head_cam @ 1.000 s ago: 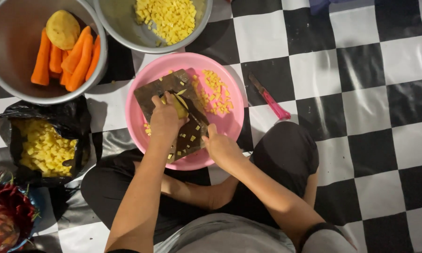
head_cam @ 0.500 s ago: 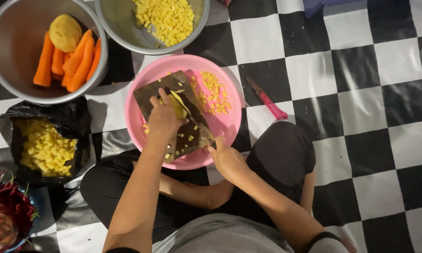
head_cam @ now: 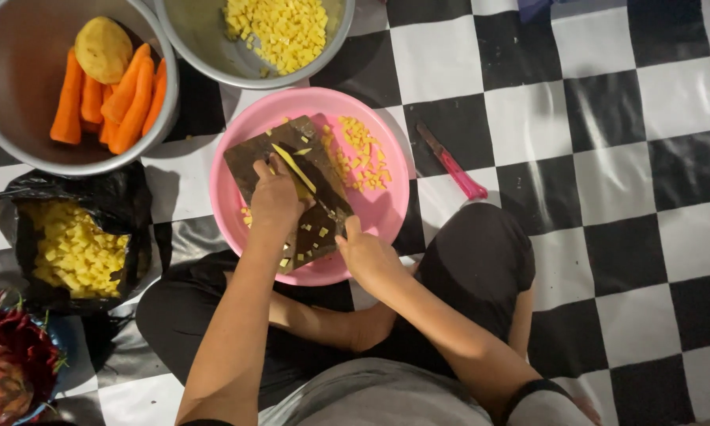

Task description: Dicing a potato into small cubes using a large knife on a cutting board.

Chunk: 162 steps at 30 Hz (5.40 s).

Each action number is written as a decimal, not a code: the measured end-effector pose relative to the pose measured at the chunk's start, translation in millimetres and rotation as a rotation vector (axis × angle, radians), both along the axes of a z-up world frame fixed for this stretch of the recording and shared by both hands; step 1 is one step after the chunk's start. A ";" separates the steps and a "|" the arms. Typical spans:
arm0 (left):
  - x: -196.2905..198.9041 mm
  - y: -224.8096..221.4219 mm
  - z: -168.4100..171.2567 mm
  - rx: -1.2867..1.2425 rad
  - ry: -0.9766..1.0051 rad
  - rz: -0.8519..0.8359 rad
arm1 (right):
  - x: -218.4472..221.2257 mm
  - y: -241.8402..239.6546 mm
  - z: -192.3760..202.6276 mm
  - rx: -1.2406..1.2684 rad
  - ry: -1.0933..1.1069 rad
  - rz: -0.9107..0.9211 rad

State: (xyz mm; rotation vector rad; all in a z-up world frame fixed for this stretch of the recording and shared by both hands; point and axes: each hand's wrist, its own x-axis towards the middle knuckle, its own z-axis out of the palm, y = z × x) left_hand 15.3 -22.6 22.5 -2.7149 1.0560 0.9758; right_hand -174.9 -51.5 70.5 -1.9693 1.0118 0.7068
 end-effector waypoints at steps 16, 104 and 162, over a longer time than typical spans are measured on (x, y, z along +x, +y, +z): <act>-0.2 7.2 -12.3 -0.073 -0.008 0.025 | -29.2 12.1 -7.4 0.026 0.031 -0.064; 14.1 28.4 -42.0 -0.218 0.025 0.046 | -32.6 47.5 -1.4 -0.023 0.002 -0.067; 29.1 48.2 -69.4 -0.345 0.114 0.101 | 23.9 57.5 33.1 -0.017 -0.057 -0.044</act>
